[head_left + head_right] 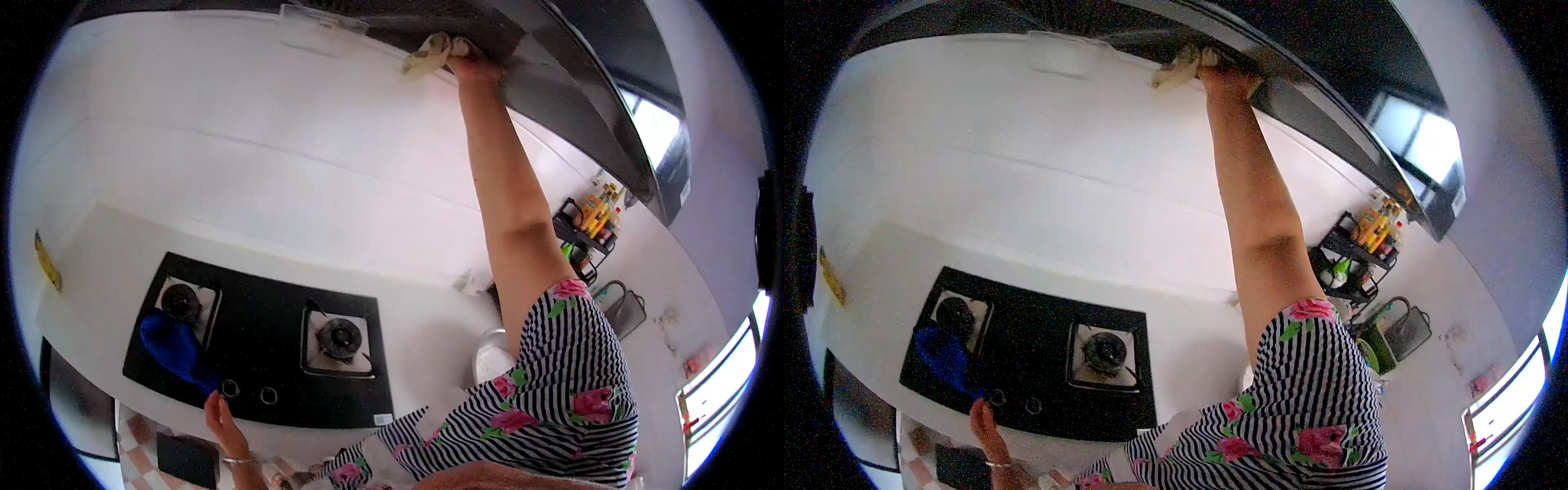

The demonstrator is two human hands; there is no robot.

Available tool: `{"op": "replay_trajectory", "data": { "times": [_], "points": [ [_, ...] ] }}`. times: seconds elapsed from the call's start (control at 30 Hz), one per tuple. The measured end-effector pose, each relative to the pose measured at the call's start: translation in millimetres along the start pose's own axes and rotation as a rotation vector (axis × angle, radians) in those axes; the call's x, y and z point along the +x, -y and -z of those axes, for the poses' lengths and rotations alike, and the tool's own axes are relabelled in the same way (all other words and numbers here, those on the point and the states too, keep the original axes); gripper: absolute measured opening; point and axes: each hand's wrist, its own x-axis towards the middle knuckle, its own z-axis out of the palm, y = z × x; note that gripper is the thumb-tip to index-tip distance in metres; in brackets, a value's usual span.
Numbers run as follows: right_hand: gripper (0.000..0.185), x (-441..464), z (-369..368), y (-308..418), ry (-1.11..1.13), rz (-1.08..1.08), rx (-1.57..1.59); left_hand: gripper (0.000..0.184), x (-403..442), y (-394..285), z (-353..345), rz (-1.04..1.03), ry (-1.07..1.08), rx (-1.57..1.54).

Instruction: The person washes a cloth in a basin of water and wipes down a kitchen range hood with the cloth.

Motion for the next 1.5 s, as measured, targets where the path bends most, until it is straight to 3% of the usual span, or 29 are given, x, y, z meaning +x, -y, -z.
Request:
{"op": "replay_trajectory", "data": {
  "times": [0.13,0.33,0.5,0.67,0.83,0.87,0.97,1.0,1.07,1.3,1.4,1.5],
  "points": [
    [0.057,-36,-25,31,0.089,-0.194,0.283,0.027,-4,-25,-24,-0.118,0.074,-0.147],
    [0.053,-85,-50,88,0.017,-0.034,0.067,0.027,-5,-26,-33,0.036,0.008,-0.048],
    [0.053,-77,-86,42,-0.111,0.056,0.055,0.033,-4,10,26,0.020,-0.022,-0.001],
    [0.052,-15,-61,-17,-0.079,-0.082,0.066,0.032,-15,3,58,0.106,-0.071,-0.041],
    [0.050,-11,-48,15,-0.086,-0.017,0.138,0.032,-5,21,65,0.157,-0.087,-0.002],
    [0.047,-45,-97,12,-0.164,0.028,0.072,0.032,-4,14,66,0.156,-0.080,0.016],
    [0.047,-68,-125,22,-0.053,-0.013,0.179,0.034,10,-3,52,0.148,-0.046,0.059],
    [0.049,-72,-135,3,-0.186,0.247,-0.087,0.034,14,-5,50,0.143,-0.037,0.065],
    [0.050,-65,-161,-35,-0.417,0.249,0.015,0.035,20,-4,51,0.121,-0.007,0.064],
    [0.046,-14,-63,-89,-0.174,-0.171,-0.186,0.037,7,21,64,0.124,0.045,0.057],
    [0.046,-42,-50,-57,-0.214,-0.196,-0.536,0.038,1,24,63,0.083,0.058,0.054],
    [0.039,-106,-108,-43,-0.425,-0.068,-0.974,0.032,-2,29,55,0.096,0.033,-0.009]
  ]
}}
